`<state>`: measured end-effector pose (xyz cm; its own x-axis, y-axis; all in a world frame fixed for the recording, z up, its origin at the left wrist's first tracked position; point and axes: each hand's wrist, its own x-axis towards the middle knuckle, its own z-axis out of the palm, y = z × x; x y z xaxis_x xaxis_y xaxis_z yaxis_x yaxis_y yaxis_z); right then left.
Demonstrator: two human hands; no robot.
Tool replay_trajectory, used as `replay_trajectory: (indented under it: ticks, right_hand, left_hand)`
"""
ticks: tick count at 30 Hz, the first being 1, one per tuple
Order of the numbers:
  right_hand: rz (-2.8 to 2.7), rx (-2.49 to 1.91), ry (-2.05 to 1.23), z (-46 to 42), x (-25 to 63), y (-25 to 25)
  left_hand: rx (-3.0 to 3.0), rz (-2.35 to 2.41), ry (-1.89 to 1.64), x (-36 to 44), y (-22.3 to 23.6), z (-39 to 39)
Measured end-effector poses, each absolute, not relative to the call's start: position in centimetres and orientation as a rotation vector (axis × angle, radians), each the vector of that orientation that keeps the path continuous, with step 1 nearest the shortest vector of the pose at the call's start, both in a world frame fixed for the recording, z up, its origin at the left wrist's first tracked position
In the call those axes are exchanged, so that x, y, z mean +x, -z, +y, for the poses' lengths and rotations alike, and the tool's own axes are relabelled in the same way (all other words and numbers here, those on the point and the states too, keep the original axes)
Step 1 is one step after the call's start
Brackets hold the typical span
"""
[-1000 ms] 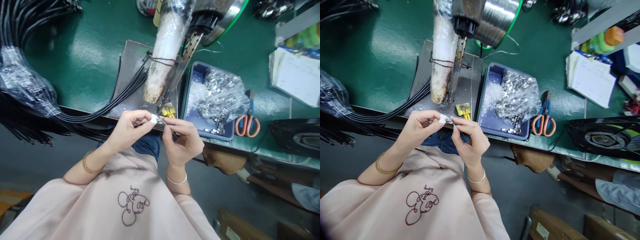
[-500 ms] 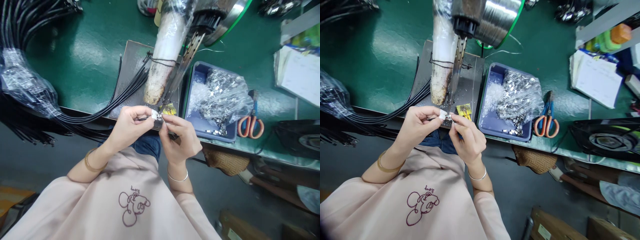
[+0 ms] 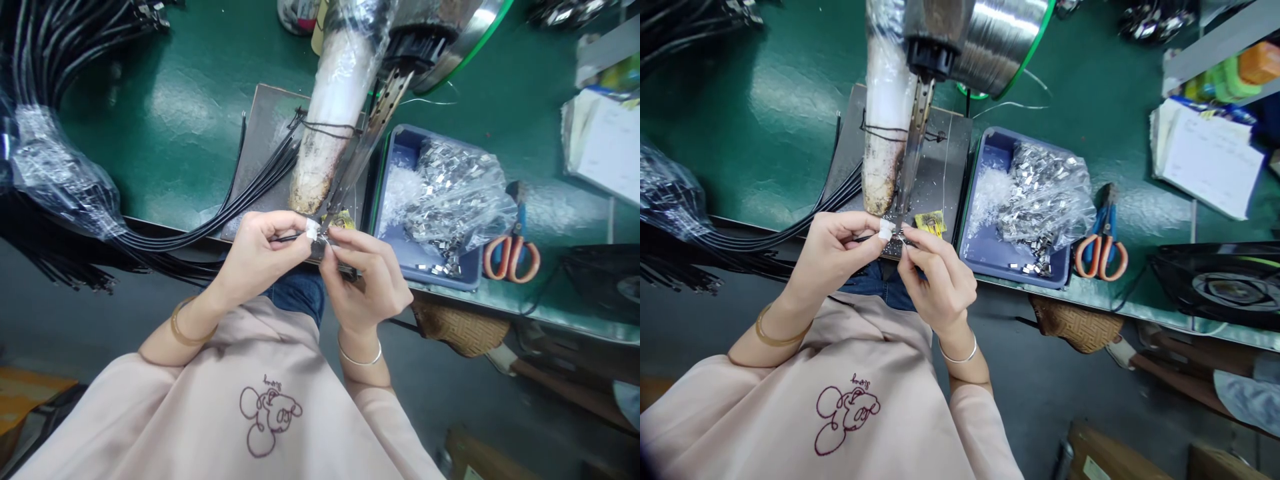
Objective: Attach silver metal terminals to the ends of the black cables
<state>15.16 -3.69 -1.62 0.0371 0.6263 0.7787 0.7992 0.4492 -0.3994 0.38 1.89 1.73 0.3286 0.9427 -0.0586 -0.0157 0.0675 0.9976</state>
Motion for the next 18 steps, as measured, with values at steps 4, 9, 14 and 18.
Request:
replay_trajectory:
  ticks: [4, 9, 14, 18]
  right_hand:
    - [-1.667, -1.270, 0.188, -3.88, 15.16, 1.62]
    - [-1.680, -1.286, 0.169, -3.88, 15.27, 1.84]
    - [-1.658, -1.279, 0.174, -3.76, 15.12, 1.57]
    - [-1.650, -1.302, 0.174, -3.83, 14.95, 1.29]
  left_hand:
    - [1.307, 0.987, -0.897, 0.21, -1.64, 1.89]
    - [1.360, 0.986, -0.892, 0.02, -1.22, 1.73]
    - [1.481, 0.963, -0.944, -0.16, -1.52, 1.57]
    - [1.584, 0.967, -0.939, -0.26, -1.94, 1.69]
